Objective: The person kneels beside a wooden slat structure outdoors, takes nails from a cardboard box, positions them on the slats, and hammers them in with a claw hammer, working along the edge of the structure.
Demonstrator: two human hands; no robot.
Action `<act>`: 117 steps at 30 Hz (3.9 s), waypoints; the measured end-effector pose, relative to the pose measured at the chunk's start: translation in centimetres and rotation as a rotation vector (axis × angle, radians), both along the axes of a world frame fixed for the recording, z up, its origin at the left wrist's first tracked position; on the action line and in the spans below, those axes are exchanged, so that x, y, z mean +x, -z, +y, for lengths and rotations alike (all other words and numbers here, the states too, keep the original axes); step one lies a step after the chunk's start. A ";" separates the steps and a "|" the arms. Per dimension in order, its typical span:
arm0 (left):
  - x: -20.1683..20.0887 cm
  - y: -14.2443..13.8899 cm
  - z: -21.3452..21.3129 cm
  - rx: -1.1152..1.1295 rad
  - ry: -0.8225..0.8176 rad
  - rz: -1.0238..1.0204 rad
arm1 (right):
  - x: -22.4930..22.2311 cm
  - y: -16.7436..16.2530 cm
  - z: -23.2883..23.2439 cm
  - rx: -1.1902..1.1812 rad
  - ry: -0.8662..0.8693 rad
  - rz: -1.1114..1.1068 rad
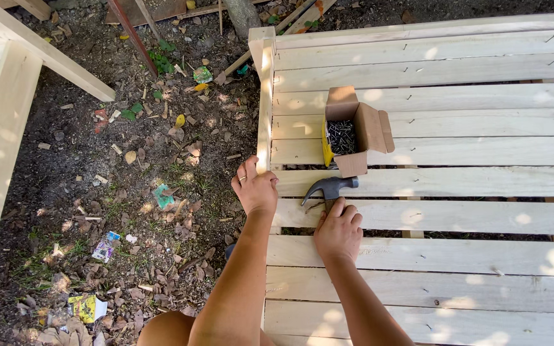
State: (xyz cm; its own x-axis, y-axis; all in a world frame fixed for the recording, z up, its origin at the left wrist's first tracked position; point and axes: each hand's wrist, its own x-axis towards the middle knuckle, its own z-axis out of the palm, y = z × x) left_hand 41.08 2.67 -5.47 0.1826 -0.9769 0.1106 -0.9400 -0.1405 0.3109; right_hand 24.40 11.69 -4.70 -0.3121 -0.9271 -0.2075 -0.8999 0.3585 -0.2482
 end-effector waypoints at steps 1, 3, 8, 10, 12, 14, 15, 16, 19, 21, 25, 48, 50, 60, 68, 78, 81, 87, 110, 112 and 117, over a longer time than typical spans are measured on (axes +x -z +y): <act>0.0 0.0 0.0 -0.004 0.003 0.000 | 0.0 0.0 0.0 -0.002 -0.001 -0.002; -0.1 0.0 0.0 -0.015 0.007 0.000 | -0.1 0.0 0.0 0.000 0.003 -0.004; -0.5 -0.8 0.0 0.082 0.024 -0.042 | -0.1 -0.4 0.0 0.000 0.002 0.000; -0.7 -1.3 -0.2 0.118 0.014 -0.052 | -0.2 -0.6 -0.1 0.004 0.006 -0.006; -0.8 -1.8 -0.3 0.148 0.006 -0.044 | -0.3 -0.7 -0.1 -0.007 -0.002 0.010; -0.8 -2.2 -0.3 0.202 0.005 -0.046 | -0.4 -0.5 0.0 -0.022 -0.001 0.009; -0.9 -2.4 -0.3 0.230 0.003 -0.044 | -0.5 -0.3 0.0 -0.033 0.002 0.002; -0.9 -2.6 -0.4 0.245 0.007 -0.046 | -0.6 -0.1 0.1 -0.044 0.004 -0.006; -0.9 -3.0 -0.7 0.274 0.016 -0.043 | -0.9 0.6 0.2 -0.127 0.035 -0.063; -0.9 -3.3 -0.9 0.278 0.027 -0.025 | -1.2 1.0 0.0 -0.187 0.034 -0.082; -0.8 -4.0 -1.5 0.338 0.033 -0.038 | -2.2 0.7 -0.7 -0.130 -0.003 -0.156; -0.7 -4.2 -1.8 0.333 0.025 0.001 | 3.5 -3.2 -3.5 -0.241 -0.203 -0.707; -0.7 -4.2 -1.8 0.354 0.024 -0.007 | 3.4 -3.0 -3.5 -0.215 -0.204 -0.676; -0.8 -4.0 -2.0 0.329 0.024 -0.041 | 3.5 -3.7 -3.9 -0.172 -0.179 -0.623; -0.7 -4.0 -2.0 0.362 0.016 -0.025 | 3.4 -2.4 -4.3 -0.231 -0.188 -0.615; -0.4 -4.1 -1.2 0.231 -0.002 0.208 | 1.0 -2.8 -0.2 -0.014 0.132 -0.880; -0.2 -4.3 -0.9 0.164 0.023 0.267 | 0.9 -1.5 0.3 -0.191 -0.030 -0.717; 0.1 -4.8 -1.1 0.318 0.053 0.224 | 0.1 1.6 -0.6 -0.256 -0.151 -0.543; -0.6 -4.6 -1.1 0.382 0.001 -0.098 | 0.3 -0.6 -0.1 -0.191 -0.013 -0.778; -0.6 -4.8 -1.1 0.390 -0.003 -0.111 | 0.5 -0.4 -0.1 -0.179 -0.007 -0.766; -0.7 -5.6 -1.1 0.402 -0.017 -0.107 | 1.4 -0.4 -0.5 -0.231 -0.059 -0.738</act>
